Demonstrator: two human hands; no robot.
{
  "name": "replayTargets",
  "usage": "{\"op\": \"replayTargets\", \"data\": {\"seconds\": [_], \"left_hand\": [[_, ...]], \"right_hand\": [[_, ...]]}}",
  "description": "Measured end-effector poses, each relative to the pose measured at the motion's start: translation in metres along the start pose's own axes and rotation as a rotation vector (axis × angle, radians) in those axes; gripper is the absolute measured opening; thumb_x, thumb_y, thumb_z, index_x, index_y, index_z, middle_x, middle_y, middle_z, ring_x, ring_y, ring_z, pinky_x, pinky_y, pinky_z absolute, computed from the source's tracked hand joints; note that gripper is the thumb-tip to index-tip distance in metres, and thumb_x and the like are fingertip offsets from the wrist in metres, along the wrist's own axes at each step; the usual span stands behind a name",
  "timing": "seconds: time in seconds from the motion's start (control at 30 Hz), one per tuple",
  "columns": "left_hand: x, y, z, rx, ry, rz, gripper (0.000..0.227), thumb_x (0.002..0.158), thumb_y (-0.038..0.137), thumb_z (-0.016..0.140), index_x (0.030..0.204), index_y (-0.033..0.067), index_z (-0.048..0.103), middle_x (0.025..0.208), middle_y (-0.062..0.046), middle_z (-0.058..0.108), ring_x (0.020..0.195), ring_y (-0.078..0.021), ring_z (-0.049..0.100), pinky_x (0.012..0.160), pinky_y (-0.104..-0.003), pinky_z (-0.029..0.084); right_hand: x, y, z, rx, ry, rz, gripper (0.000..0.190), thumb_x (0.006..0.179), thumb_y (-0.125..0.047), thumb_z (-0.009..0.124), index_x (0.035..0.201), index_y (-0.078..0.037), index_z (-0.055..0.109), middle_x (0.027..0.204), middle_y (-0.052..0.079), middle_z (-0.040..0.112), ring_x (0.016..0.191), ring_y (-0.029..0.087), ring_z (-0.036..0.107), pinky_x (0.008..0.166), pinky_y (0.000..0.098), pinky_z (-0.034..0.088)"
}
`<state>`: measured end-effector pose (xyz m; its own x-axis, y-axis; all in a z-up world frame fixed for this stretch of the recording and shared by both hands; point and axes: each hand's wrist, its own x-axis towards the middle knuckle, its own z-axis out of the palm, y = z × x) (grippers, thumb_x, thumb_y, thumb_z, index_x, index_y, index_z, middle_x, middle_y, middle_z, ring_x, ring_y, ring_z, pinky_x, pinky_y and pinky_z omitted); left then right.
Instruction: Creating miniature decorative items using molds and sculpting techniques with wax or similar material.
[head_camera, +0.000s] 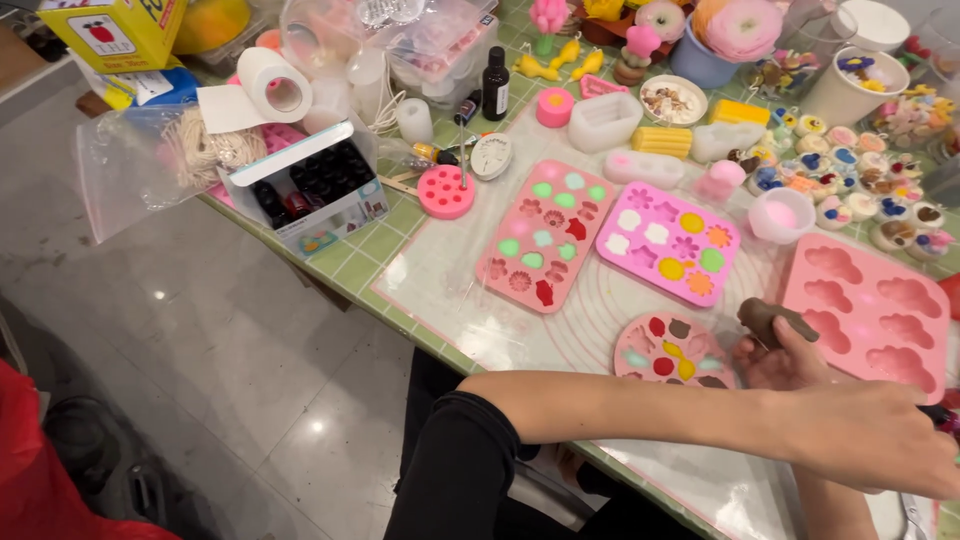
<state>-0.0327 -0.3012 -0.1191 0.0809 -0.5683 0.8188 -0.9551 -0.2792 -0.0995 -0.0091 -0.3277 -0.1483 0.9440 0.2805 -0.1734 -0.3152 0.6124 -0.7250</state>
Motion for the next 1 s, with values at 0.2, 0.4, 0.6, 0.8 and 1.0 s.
{"op": "replayTargets", "data": {"seconds": [0.2, 0.4, 0.6, 0.8, 1.0], "left_hand": [[0.021, 0.021, 0.028, -0.205, 0.053, 0.027, 0.013, 0.081, 0.021, 0.057, 0.094, 0.0208, 0.053, 0.083, 0.002, 0.06, 0.071, -0.0217, 0.066, 0.056, -0.041, 0.045], [0.038, 0.007, 0.028, -0.248, 0.01, 0.103, 0.024, 0.089, 0.02, 0.058, 0.113, 0.0213, 0.055, 0.079, -0.001, 0.06, 0.08, -0.0264, 0.066, 0.058, -0.042, 0.048], [0.059, -0.096, -0.104, -0.017, -0.198, -0.001, 0.019, 0.088, 0.022, 0.06, 0.106, 0.0171, 0.064, 0.084, -0.003, 0.067, 0.085, -0.0273, 0.071, 0.075, -0.047, 0.055], [0.013, -0.257, -0.213, 0.269, -0.36, -0.144, 0.025, 0.084, 0.012, 0.066, 0.109, 0.0145, 0.069, 0.098, -0.008, 0.073, 0.101, -0.0299, 0.069, 0.09, -0.047, 0.052], [-0.111, -0.441, -0.315, 0.519, -0.517, -0.501, 0.009, 0.085, 0.018, 0.073, 0.086, 0.0092, 0.073, 0.079, -0.016, 0.071, 0.079, -0.038, 0.07, 0.069, -0.055, 0.051]], "right_hand": [[-0.012, -0.003, 0.019, -0.072, -0.042, -0.064, 0.024, 0.108, -0.019, 0.064, 0.129, -0.008, 0.064, 0.113, 0.005, 0.069, 0.09, 0.018, 0.061, 0.087, 0.0354, 0.05], [-0.029, -0.015, 0.051, -0.04, 0.024, -0.081, 0.02, 0.104, -0.02, 0.062, 0.121, -0.008, 0.063, 0.11, 0.004, 0.07, 0.089, 0.016, 0.062, 0.085, 0.0347, 0.05], [-0.033, -0.01, 0.035, -0.039, -0.081, -0.105, 0.025, 0.107, -0.023, 0.059, 0.123, -0.005, 0.063, 0.102, 0.006, 0.066, 0.092, 0.016, 0.062, 0.082, 0.0363, 0.05], [-0.025, -0.011, 0.047, -0.023, 0.071, -0.045, 0.025, 0.107, -0.021, 0.058, 0.123, -0.003, 0.063, 0.107, 0.006, 0.068, 0.088, 0.017, 0.058, 0.088, 0.034, 0.049], [-0.012, -0.002, 0.035, -0.005, 0.098, -0.004, 0.037, 0.101, -0.022, 0.058, 0.134, -0.004, 0.058, 0.113, 0.007, 0.067, 0.09, 0.019, 0.06, 0.087, 0.0343, 0.05]]}}
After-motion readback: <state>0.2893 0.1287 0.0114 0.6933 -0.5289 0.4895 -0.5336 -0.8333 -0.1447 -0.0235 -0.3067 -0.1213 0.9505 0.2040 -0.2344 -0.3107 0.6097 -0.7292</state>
